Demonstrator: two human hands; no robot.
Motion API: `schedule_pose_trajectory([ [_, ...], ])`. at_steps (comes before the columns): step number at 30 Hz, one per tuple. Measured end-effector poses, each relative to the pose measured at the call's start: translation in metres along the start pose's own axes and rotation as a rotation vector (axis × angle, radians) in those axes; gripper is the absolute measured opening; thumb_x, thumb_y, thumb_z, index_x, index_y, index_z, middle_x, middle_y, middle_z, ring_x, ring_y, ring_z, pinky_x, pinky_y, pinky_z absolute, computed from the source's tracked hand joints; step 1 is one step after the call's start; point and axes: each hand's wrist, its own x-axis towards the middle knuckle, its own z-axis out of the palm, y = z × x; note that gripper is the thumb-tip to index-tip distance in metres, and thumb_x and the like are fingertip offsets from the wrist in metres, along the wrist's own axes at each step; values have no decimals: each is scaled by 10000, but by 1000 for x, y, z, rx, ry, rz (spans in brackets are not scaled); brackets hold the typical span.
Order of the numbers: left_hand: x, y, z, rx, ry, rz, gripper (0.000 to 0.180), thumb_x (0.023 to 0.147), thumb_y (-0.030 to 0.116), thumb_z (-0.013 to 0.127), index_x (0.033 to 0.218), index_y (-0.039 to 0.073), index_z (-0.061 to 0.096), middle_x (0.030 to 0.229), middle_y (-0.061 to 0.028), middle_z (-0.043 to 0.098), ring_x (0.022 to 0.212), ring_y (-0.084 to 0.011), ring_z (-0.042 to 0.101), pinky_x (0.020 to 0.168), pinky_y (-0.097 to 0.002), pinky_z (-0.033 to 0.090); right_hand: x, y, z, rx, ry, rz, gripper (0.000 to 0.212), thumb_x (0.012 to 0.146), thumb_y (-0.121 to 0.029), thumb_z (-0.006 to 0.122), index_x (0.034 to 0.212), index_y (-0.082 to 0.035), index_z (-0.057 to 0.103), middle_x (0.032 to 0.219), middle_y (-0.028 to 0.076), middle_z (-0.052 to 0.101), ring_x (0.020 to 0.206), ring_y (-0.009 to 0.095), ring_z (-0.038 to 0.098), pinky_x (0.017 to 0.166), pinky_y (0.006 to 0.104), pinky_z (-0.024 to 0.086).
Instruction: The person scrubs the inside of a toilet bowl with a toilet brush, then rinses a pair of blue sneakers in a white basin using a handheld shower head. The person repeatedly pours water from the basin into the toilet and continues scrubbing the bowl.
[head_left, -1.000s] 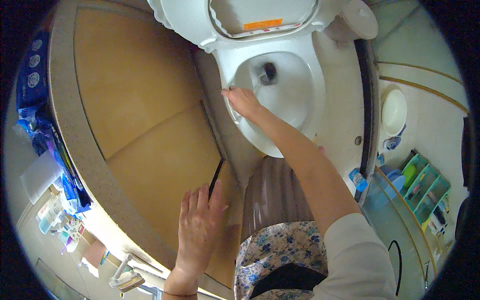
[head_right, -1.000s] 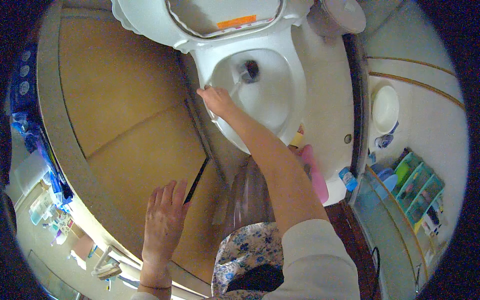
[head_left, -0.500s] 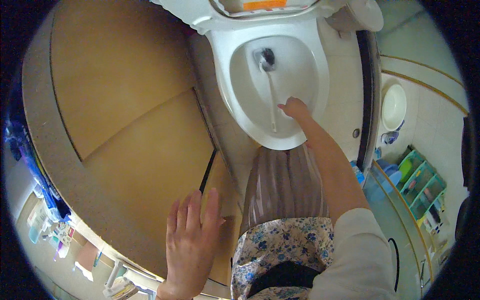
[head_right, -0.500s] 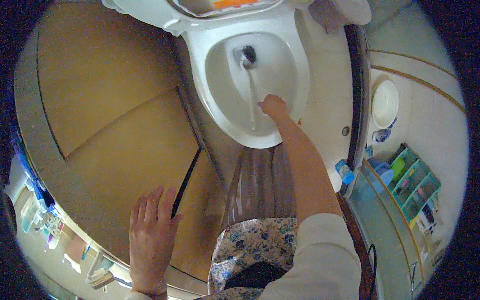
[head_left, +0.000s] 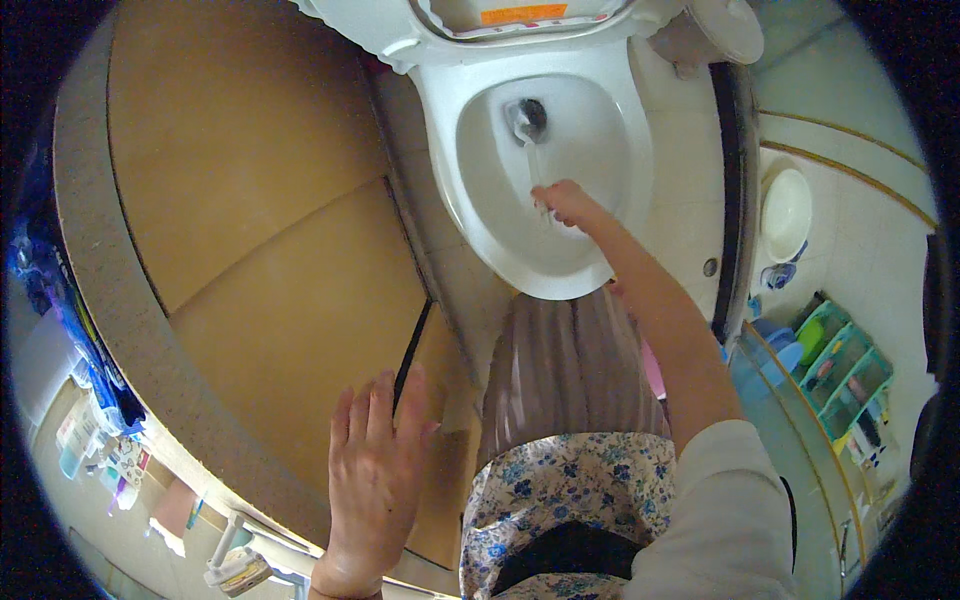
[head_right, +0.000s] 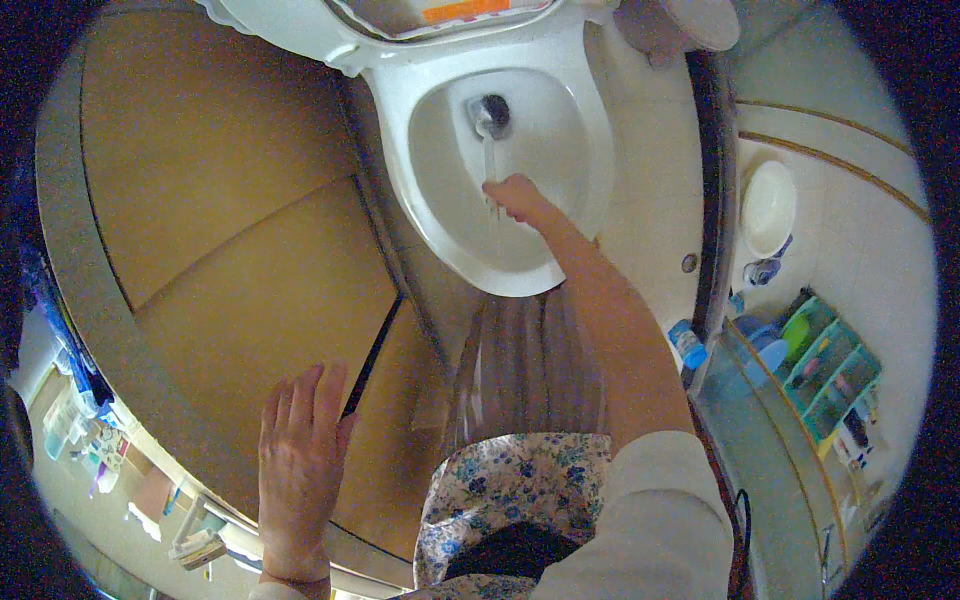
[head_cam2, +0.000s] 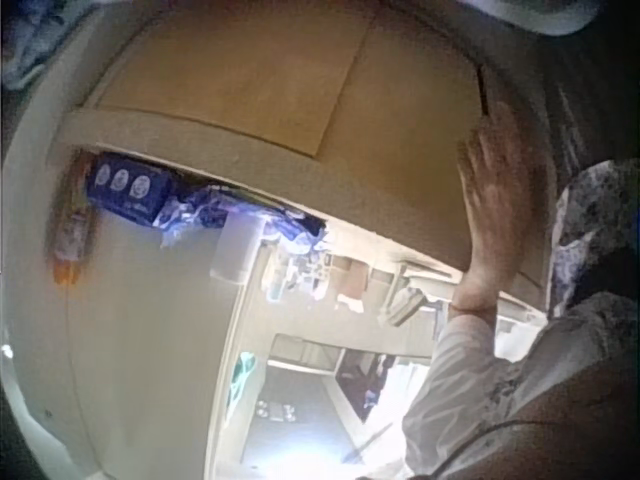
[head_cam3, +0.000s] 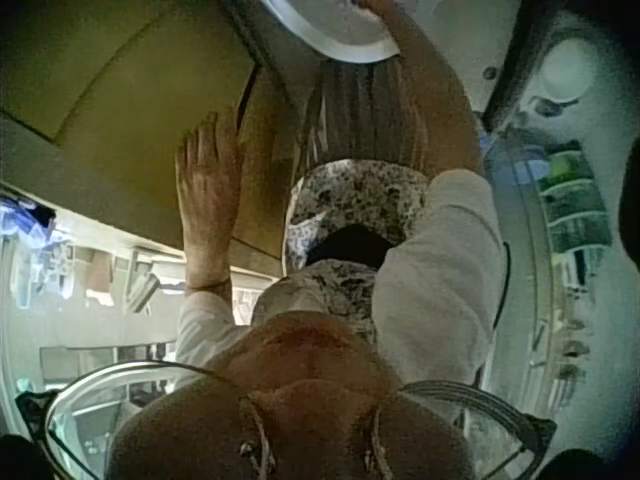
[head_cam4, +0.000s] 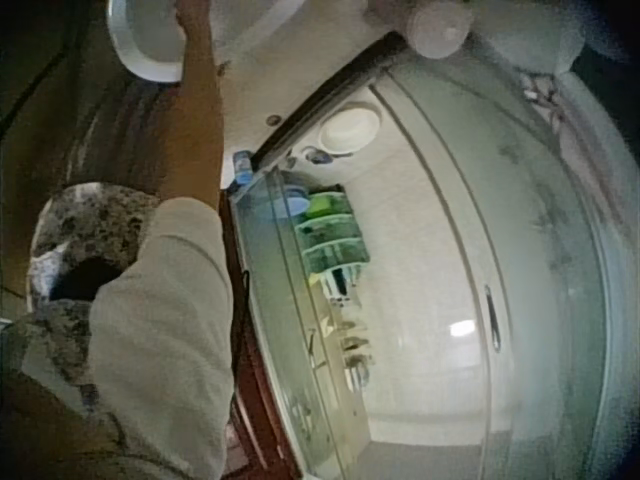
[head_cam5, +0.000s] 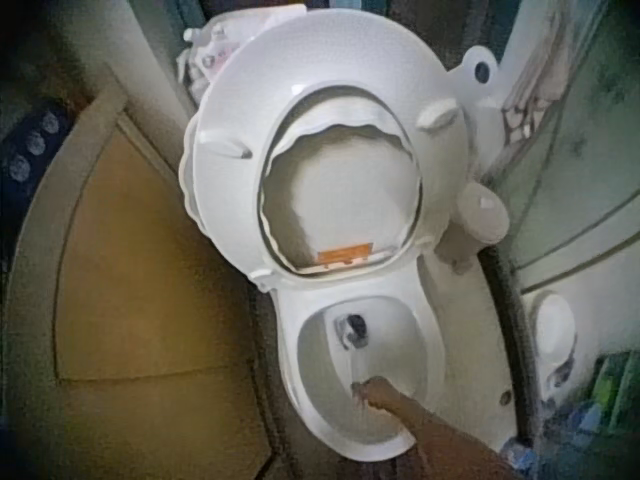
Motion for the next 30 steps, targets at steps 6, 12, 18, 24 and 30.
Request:
schedule_pose_trajectory([
  [6,0,-2,-2,-31,38,33,508,722,112,611,1184,72,404,1094,-128,493,979,-319,484,853,-408,408,-9,-47,-75,1353,-725,205,134,817,-200,452,728,-101,471,594,-47,367,354,44,272,352,202,169],
  [12,3,-7,-1,-26,47,13,518,716,105,615,1187,63,403,1088,-133,492,978,-313,483,861,-404,401,6,-60,-80,1796,-721,173,159,823,-139,404,671,-92,409,520,-39,310,354,44,255,348,198,164],
  [18,3,-9,1,-34,29,13,518,721,103,607,1193,59,399,1099,-138,487,990,-317,475,877,-407,387,25,-79,-89,1983,-667,68,172,825,-160,359,713,-64,448,516,-49,315,372,56,272,356,206,156],
  [24,7,-10,1,-35,46,25,509,720,88,602,1187,49,403,1094,-144,487,988,-321,475,878,-414,384,28,-91,-82,1542,-529,63,212,838,-193,342,762,-66,494,512,-51,324,367,66,280,341,219,165],
  [30,2,-13,3,-49,57,37,508,711,76,608,1177,40,409,1069,-154,495,983,-319,477,856,-409,402,15,-84,-85,1527,-552,83,387,858,-398,333,750,-65,497,508,-42,328,366,70,270,343,226,159],
])
